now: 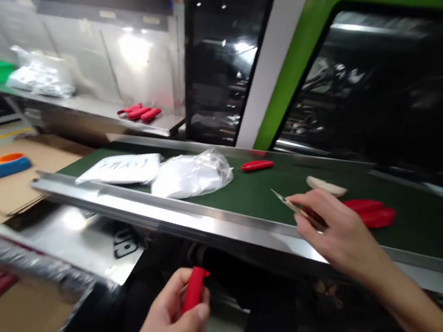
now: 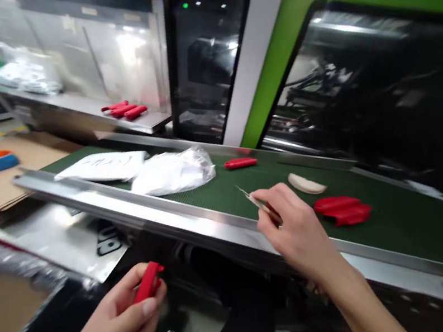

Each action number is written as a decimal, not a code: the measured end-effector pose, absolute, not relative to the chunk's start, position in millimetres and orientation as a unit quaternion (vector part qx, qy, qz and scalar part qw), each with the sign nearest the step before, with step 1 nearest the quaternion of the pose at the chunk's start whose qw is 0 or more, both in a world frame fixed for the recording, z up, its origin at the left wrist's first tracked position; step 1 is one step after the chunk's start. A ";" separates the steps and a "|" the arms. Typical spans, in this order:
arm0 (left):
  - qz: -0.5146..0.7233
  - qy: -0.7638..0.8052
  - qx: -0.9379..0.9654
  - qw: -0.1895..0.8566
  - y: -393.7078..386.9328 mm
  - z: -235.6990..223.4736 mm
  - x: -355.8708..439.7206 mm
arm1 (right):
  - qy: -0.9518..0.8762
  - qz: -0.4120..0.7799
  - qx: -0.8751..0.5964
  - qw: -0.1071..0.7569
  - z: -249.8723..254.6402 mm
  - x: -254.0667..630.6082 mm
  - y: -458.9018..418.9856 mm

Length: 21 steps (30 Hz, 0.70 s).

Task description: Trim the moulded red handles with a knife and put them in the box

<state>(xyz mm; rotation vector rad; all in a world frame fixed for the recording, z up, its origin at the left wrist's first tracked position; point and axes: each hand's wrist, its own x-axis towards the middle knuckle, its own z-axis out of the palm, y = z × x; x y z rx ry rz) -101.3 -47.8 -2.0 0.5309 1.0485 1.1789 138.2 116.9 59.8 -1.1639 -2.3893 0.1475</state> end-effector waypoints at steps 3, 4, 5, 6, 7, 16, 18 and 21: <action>0.529 0.483 0.230 0.659 -51.2 1.0 -94.4 | -0.890 0.080 -0.309 0.326 45.3 105.1 61.1; 0.525 0.486 0.230 0.660 -53.1 0.8 -94.0 | -0.892 0.098 -0.285 0.337 38.5 96.3 45.4; 0.521 0.485 0.227 0.665 -55.5 0.4 -94.1 | -0.893 0.116 -0.272 0.340 31.3 88.9 32.5; 0.518 0.484 0.220 0.670 -58.4 0.1 -94.7 | -0.890 0.132 -0.268 0.344 24.2 83.1 22.4; 0.520 0.481 0.210 0.674 -61.5 -0.2 -95.5 | -0.888 0.140 -0.268 0.348 17.6 79.0 15.2; 0.545 0.438 0.120 0.704 -82.4 0.4 -101.9 | -0.911 0.085 -0.240 0.326 6.5 75.4 -0.9; 0.544 0.446 0.105 0.703 -84.0 1.4 -102.0 | -0.908 0.091 -0.258 0.318 9.4 72.5 -4.5; 0.548 0.446 0.087 0.702 -84.9 3.2 -101.6 | -0.907 0.081 -0.262 0.319 12.9 67.7 -7.8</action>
